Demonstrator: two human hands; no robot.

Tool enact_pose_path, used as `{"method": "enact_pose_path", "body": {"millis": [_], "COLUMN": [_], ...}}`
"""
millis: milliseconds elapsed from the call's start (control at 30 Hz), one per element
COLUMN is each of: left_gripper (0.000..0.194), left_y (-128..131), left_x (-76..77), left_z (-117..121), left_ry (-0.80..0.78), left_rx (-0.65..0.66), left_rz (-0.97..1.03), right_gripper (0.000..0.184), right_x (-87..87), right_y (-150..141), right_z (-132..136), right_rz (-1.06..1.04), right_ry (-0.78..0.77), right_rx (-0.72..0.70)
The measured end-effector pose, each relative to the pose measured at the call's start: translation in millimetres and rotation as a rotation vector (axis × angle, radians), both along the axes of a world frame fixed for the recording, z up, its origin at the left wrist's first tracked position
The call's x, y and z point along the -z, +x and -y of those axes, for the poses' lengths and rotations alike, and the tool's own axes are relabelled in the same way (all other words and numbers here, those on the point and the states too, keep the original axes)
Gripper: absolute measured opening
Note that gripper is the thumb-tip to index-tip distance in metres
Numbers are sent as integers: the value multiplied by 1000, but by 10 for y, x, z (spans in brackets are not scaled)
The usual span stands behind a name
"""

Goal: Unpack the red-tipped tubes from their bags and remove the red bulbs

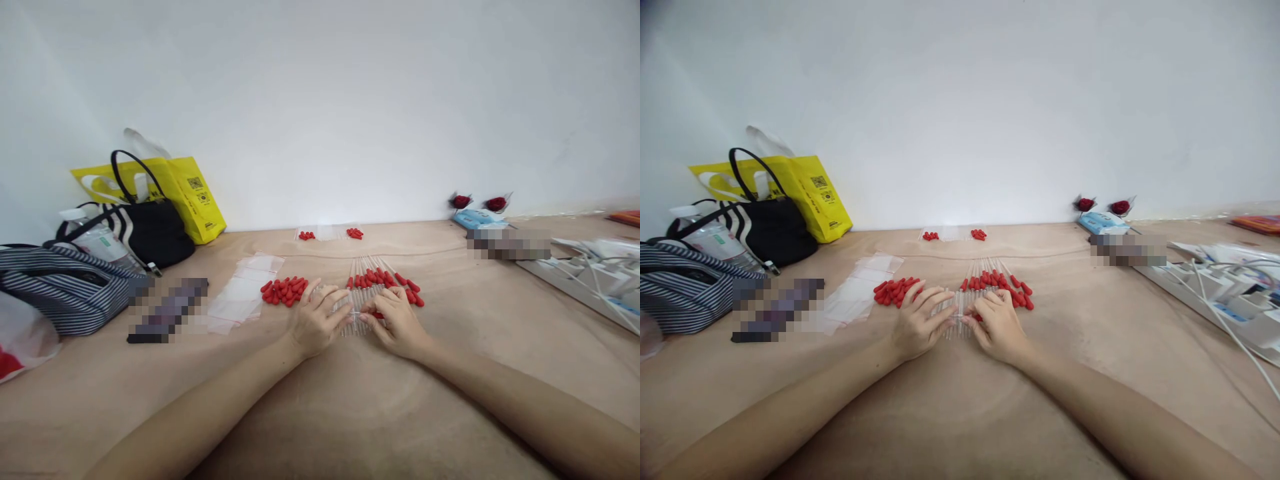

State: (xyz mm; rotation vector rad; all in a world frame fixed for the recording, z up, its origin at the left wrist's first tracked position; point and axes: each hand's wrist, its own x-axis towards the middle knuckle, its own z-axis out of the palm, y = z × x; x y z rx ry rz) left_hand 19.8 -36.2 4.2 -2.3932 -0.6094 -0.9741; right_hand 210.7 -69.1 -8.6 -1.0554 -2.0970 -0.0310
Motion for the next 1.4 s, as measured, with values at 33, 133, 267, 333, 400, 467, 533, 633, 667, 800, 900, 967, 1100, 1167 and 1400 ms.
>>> {"method": "enact_pose_path", "body": {"millis": [33,133,267,333,400,467,533,633,667,800,900,967,1100,1167,1400], "left_gripper": [13,9,10,13,15,14,12,10,11,11,13,15,14,12,10], "left_y": [5,-31,-92,-83,-53,-26,-16,-30,-38,-57,-65,-71,-81,-81,-76], "left_x": [7,32,60,72,85,94,98,88,82,59,62,71,75,60,8], "left_z": [-4,-17,-13,-6,1,4,7,18,24,48,49,43,42,56,98], "left_ry": [-2,-27,-81,-103,-124,-138,-140,-131,-130,-143,-175,-197,-194,-178,-128], "left_rx": [9,8,-10,-11,6,37,60,79,84,100,117,132,135,130,152], "left_rz": [1,24,39,38,30,25,31,26,21,-4,-36,-59,-71,-69,-48], "right_gripper": [14,13,13,13,13,14,14,14,14,14,15,14,18,20,19], "right_x": [-3,-5,26,45,60,70,75,70,64,32,17,15,11,10,36], "right_y": [-2,30,72,63,41,20,12,22,28,42,47,52,66,73,97], "right_z": [4,8,6,-2,-10,-15,-16,-3,5,44,62,64,67,76,110], "right_rz": [-6,19,53,45,42,55,74,94,98,127,162,163,153,155,152], "right_ry": [-3,19,105,139,163,178,205,276,298,315,309,330,376,395,479], "right_rx": [-10,-6,30,37,32,28,42,63,64,70,71,64,45,35,46]}}
